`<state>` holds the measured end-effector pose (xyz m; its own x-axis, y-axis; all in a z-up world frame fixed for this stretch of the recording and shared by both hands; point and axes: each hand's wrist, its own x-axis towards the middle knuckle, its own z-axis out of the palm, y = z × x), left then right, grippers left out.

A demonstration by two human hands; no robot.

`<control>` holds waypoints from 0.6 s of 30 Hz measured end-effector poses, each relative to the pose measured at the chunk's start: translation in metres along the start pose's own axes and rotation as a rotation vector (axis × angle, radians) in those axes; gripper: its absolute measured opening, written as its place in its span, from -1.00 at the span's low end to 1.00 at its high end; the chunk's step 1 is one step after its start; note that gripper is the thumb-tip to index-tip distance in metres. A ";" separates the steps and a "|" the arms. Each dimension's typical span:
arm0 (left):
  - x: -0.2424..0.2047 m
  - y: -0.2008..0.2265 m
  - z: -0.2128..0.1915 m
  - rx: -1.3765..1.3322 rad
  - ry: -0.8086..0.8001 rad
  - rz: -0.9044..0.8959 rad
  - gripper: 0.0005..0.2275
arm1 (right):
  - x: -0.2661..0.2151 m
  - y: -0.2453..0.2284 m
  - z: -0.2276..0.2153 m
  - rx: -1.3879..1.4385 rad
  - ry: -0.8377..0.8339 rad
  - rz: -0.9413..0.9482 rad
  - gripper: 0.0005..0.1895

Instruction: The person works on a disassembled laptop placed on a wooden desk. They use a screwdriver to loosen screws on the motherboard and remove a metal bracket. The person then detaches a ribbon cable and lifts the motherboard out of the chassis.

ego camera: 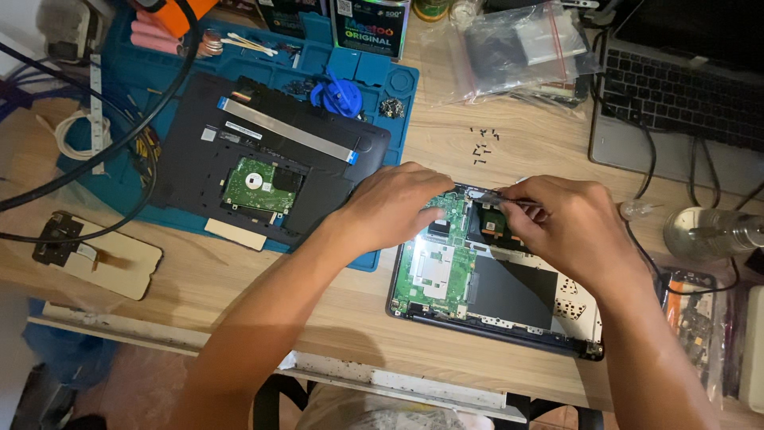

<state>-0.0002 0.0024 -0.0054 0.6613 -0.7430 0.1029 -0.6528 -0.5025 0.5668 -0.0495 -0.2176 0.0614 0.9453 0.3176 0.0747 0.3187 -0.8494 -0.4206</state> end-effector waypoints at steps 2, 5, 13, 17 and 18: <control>0.000 0.002 -0.002 -0.001 -0.013 -0.013 -0.71 | 0.000 -0.001 -0.001 -0.014 -0.017 0.021 -0.86; 0.000 0.004 -0.003 0.001 -0.035 -0.035 -0.73 | 0.004 0.003 -0.001 -0.073 -0.052 0.007 -0.84; 0.001 0.005 -0.002 0.036 -0.022 -0.017 -0.73 | 0.048 -0.046 -0.025 -0.283 -0.398 0.005 -0.79; -0.004 0.011 -0.010 0.016 -0.023 -0.037 -0.73 | 0.062 -0.044 -0.015 -0.427 -0.512 0.116 -0.83; -0.006 0.014 -0.013 -0.002 0.012 0.000 -0.78 | 0.062 -0.035 -0.009 -0.421 -0.423 0.071 -0.87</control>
<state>-0.0086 0.0057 0.0120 0.6659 -0.7375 0.1123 -0.6516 -0.5018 0.5688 -0.0016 -0.1715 0.0887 0.8828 0.3210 -0.3430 0.3382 -0.9410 -0.0102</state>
